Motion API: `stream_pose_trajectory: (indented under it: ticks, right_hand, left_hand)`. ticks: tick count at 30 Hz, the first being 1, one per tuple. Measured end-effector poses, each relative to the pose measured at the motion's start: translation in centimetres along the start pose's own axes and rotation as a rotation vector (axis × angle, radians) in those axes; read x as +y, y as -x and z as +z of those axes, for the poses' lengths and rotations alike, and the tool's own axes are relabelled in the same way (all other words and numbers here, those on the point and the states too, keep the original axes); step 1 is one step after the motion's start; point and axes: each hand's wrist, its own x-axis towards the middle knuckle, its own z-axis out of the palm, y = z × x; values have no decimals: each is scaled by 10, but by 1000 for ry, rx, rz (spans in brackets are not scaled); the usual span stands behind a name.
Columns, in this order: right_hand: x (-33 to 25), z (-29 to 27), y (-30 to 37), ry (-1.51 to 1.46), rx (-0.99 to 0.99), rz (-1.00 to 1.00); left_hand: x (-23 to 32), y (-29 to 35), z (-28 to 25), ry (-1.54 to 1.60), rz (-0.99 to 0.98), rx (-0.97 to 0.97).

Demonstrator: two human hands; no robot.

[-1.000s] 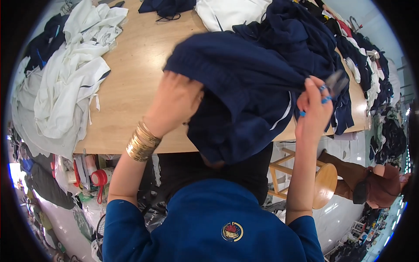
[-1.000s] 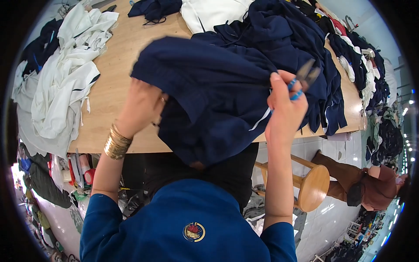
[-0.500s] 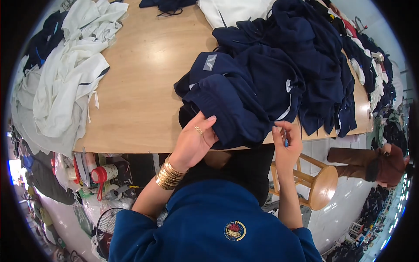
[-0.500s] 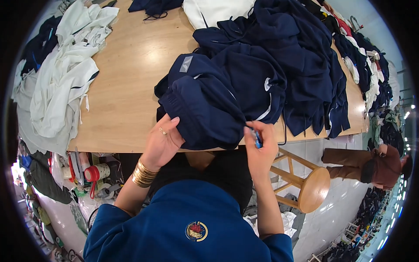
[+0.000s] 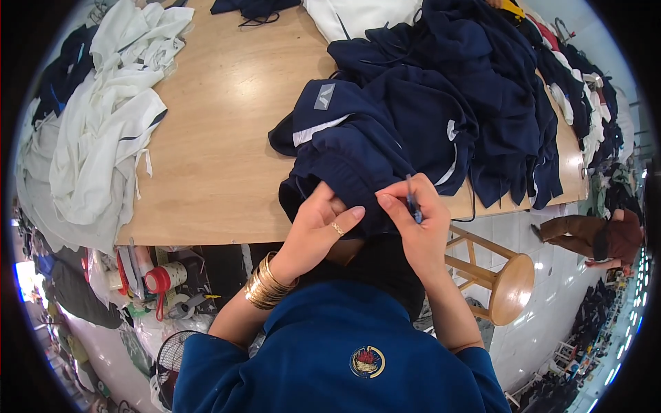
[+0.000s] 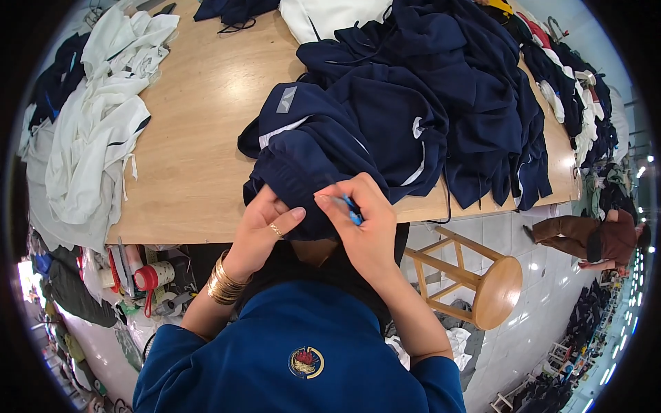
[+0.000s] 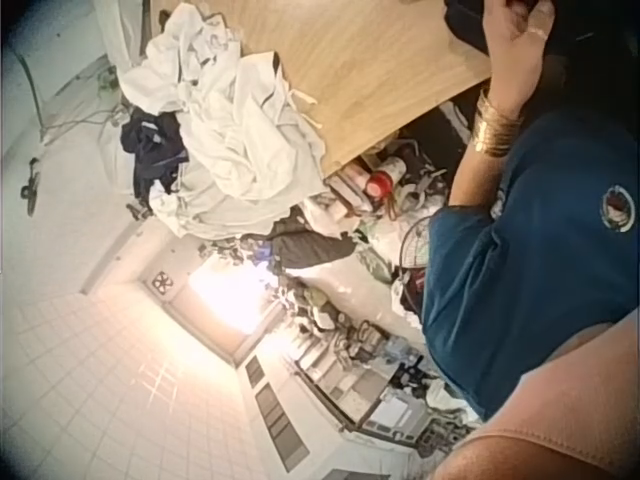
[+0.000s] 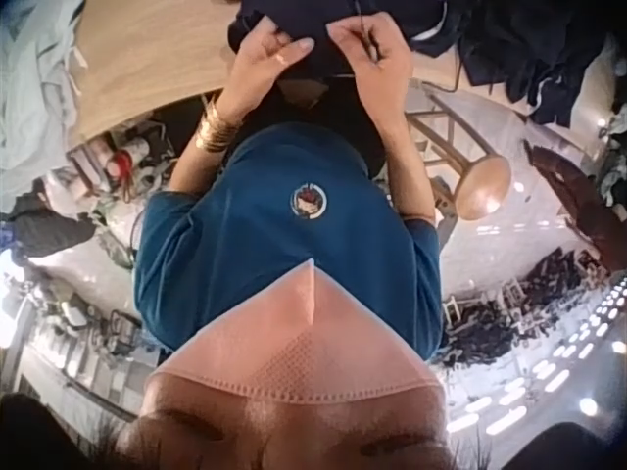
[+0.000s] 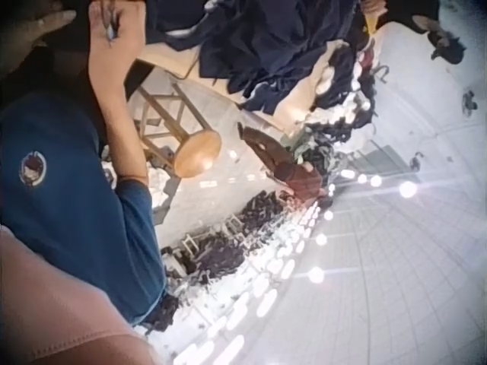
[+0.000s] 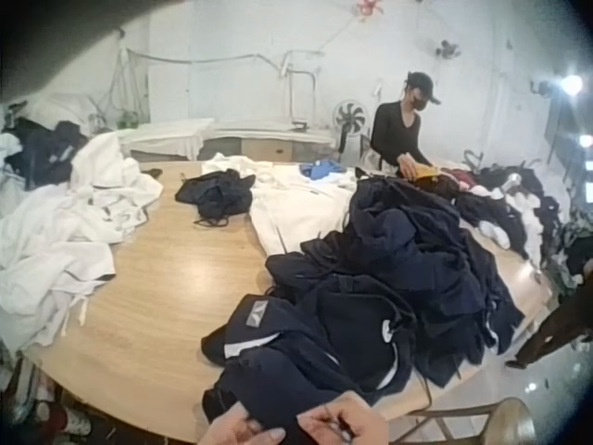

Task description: Trimming loose threads from navy blue garments using thread nippers.

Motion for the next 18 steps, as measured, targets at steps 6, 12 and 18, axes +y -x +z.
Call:
stream_pose_trajectory:
  ticks: [6,12,18]
  right_hand:
    - [-11,-7,13,20,64,103]
    - [-23,-10,19,95,8,-126]
    - [-28,-18,25,228,-99,-43]
  left_hand:
    - [-9,1,14,-39,333,359]
    - [0,2,13,-915,717,218]
    - [-5,8,23,-353,407,371]
